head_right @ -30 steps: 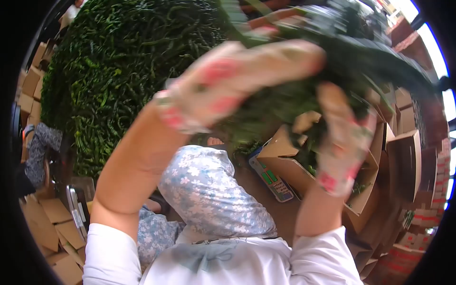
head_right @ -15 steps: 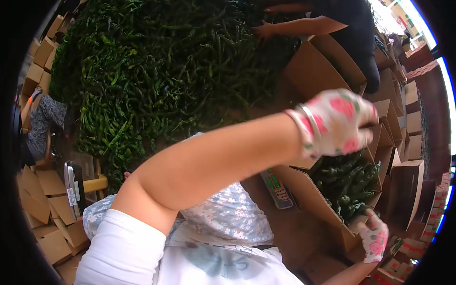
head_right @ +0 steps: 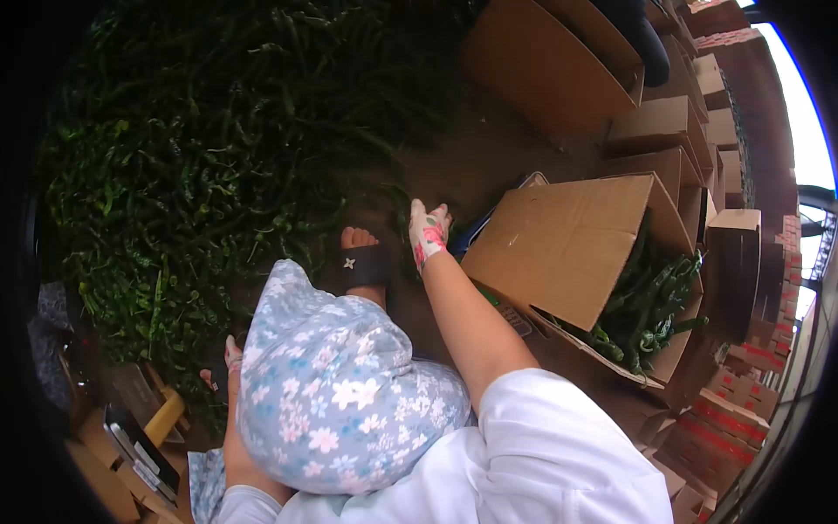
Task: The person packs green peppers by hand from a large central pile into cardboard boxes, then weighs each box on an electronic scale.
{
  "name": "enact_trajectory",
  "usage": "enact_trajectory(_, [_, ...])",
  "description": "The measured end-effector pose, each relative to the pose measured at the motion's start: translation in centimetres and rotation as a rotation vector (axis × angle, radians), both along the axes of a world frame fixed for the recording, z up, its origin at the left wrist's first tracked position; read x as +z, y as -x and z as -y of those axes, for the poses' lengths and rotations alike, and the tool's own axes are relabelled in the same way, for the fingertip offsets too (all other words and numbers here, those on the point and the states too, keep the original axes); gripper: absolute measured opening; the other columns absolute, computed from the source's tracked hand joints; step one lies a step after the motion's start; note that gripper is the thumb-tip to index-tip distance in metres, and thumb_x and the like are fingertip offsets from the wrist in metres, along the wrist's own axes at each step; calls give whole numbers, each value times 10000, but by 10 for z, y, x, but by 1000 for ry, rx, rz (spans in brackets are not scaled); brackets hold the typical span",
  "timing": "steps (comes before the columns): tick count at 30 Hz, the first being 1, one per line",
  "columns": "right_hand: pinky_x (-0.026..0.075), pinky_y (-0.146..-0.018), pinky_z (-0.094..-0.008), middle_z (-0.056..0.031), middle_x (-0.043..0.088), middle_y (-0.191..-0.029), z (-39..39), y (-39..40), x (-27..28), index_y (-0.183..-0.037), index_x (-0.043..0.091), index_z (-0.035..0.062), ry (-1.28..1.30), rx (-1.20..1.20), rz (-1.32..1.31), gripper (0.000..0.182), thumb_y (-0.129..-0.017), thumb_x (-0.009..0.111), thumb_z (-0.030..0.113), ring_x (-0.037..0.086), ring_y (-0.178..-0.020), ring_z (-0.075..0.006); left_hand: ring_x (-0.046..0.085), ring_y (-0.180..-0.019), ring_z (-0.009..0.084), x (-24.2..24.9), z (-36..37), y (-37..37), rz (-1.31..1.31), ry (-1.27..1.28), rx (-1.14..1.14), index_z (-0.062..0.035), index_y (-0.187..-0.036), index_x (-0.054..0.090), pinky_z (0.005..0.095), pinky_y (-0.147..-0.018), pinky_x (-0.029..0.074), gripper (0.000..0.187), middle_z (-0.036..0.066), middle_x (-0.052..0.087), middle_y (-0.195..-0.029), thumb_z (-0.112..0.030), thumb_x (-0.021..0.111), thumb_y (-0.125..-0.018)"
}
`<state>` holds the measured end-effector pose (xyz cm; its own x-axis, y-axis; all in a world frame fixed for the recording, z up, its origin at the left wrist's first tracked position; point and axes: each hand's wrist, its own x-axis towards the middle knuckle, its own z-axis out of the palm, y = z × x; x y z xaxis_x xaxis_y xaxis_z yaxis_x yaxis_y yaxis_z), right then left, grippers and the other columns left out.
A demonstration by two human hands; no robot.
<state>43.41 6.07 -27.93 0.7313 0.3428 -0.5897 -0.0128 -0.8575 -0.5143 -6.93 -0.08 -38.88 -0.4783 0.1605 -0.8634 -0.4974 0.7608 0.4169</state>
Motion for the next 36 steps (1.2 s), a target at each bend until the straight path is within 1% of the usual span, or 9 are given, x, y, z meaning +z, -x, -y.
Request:
enact_trajectory(6, [328, -1050, -413, -200, 285, -1450, -34, -26, -57, -1395, 292, 58, 461, -346, 234, 754, -829, 524, 500, 370, -1295, -347, 454, -1154, 335, -24, -19, -30, -2, -33, 113, -178, -1290, 420, 507, -947, 376, 650, 89, 477, -1284, -563, 579, -792])
enact_trajectory(10, [277, -1075, -392, -219, 385, -1385, -87, 27, -12, -1371, 362, 49, -503, 35, -370, 710, -858, 523, 512, 334, -1318, -344, 462, -1154, 329, 39, -101, -117, 169, -174, 82, -150, -1290, 425, 482, -947, 400, 618, 102, 472, -1285, -537, 558, -827])
enact_trajectory(13, [272, -1077, -388, -231, 375, -1385, -53, 15, 3, -1369, 356, 23, -600, 204, 168, 723, -865, 517, 517, 337, -1309, -358, 479, -1147, 315, 57, -91, -117, 390, -550, -52, -115, -1274, 452, 452, -932, 436, 556, 110, 483, -1274, -498, 520, -876])
enact_trajectory(18, [406, -956, -372, -199, 436, -1314, -5, -53, -69, -1355, 319, -25, 263, -264, 408, 812, -817, 575, 526, 508, -1146, -287, 472, -1169, 278, 54, -50, -82, 239, -401, -69, -128, -1281, 472, 440, -981, 393, 487, 84, 510, -1257, -443, 492, -911])
enact_trajectory(20, [326, -1045, -388, -218, 275, -1434, -31, -54, -75, -1357, 322, -21, 413, -595, 219, 814, -812, 574, 528, 353, -1293, -367, 469, -1171, 274, 54, -46, -85, 243, -384, -132, -132, -1295, 466, 437, -1007, 363, 484, 78, 510, -1259, -433, 485, -916])
enact_trajectory(26, [332, -1030, -356, -219, 481, -1283, -97, -21, -1, -1287, 460, 7, -618, 253, 515, 601, -861, 589, 411, 420, -1241, -337, 406, -1228, 260, 88, -45, -116, 270, -510, -305, -139, -1326, 445, 419, -1038, 297, 501, 80, 466, -1321, -429, 480, -919])
enact_trajectory(29, [381, -994, -389, -188, 499, -1244, -92, -88, -20, -1180, 513, 26, 179, 14, 530, 399, -828, 544, 211, 506, -1143, -343, 410, -1228, 272, 84, -52, -117, 285, -367, -159, -128, -1327, 442, 414, -1021, 316, 501, 92, 457, -1334, -425, 471, -924])
enact_trajectory(32, [243, -1070, -474, -64, 508, -1335, -67, -155, -34, -1205, 595, 146, 1110, 812, 379, 400, -836, 524, 283, 464, -1241, -281, 423, -1222, 286, 84, -46, -110, 283, -323, -163, -109, -1329, 434, 413, -1001, 338, 495, 114, 454, -1335, -405, 458, -934])
enact_trajectory(36, [440, -942, -417, -121, 652, -1090, -49, -180, -56, -1029, 684, 109, 1100, 981, 479, 308, -774, 551, 219, 601, -1070, -290, 450, -1198, 298, 83, -51, -113, 276, -279, -194, -84, -1333, 420, 411, -979, 364, 488, 141, 462, -1321, -375, 457, -943])
